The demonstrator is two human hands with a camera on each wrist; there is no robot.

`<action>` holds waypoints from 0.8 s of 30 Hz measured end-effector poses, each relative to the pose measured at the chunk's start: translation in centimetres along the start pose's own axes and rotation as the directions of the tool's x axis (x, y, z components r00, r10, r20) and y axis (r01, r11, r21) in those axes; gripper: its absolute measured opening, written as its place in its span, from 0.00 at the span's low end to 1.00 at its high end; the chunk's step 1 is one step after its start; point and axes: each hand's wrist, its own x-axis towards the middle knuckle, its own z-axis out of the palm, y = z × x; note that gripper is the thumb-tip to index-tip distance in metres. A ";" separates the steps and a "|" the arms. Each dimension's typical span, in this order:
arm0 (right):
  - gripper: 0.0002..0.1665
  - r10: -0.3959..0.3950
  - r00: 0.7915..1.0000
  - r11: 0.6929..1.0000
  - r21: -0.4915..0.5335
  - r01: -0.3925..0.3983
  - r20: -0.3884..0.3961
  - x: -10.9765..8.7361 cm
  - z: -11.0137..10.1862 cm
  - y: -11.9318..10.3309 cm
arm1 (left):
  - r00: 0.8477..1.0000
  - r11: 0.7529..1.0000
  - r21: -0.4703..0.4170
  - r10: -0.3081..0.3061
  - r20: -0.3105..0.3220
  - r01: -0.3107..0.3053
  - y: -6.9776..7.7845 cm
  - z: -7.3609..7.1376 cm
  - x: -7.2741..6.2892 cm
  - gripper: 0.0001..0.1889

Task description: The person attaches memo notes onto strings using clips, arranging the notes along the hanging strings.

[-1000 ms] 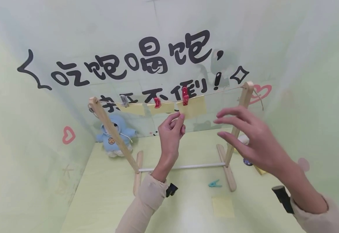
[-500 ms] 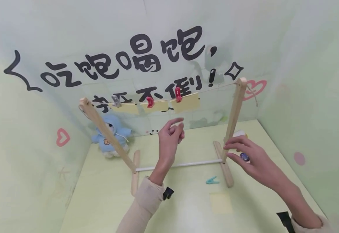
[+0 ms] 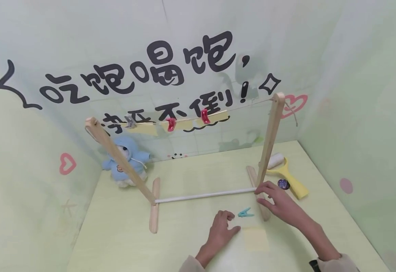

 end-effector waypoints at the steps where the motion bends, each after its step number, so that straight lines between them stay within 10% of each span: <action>1: 0.18 0.006 1.000 1.000 0.013 -0.007 0.019 -0.4 0.8 0.8 | 1.000 0.999 0.037 0.023 -0.005 -0.023 -0.2 0.4 -0.3 0.18; 7: 0.19 -0.076 0.997 0.997 -0.010 0.076 0.025 -3.5 7.0 6.9 | 0.959 0.905 0.375 0.258 -0.113 -0.200 -2.1 3.2 -1.4 0.31; 12: 0.29 -0.076 0.995 0.983 -0.163 0.085 0.057 -3.6 8.4 5.2 | 0.933 0.836 0.508 0.325 -0.152 -0.208 -2.7 4.8 -1.7 0.39; 24: 0.27 0.010 0.996 0.969 -0.249 0.013 0.090 -3.5 8.8 2.3 | 0.961 0.885 0.429 0.250 -0.114 -0.179 -2.3 4.4 -1.7 0.31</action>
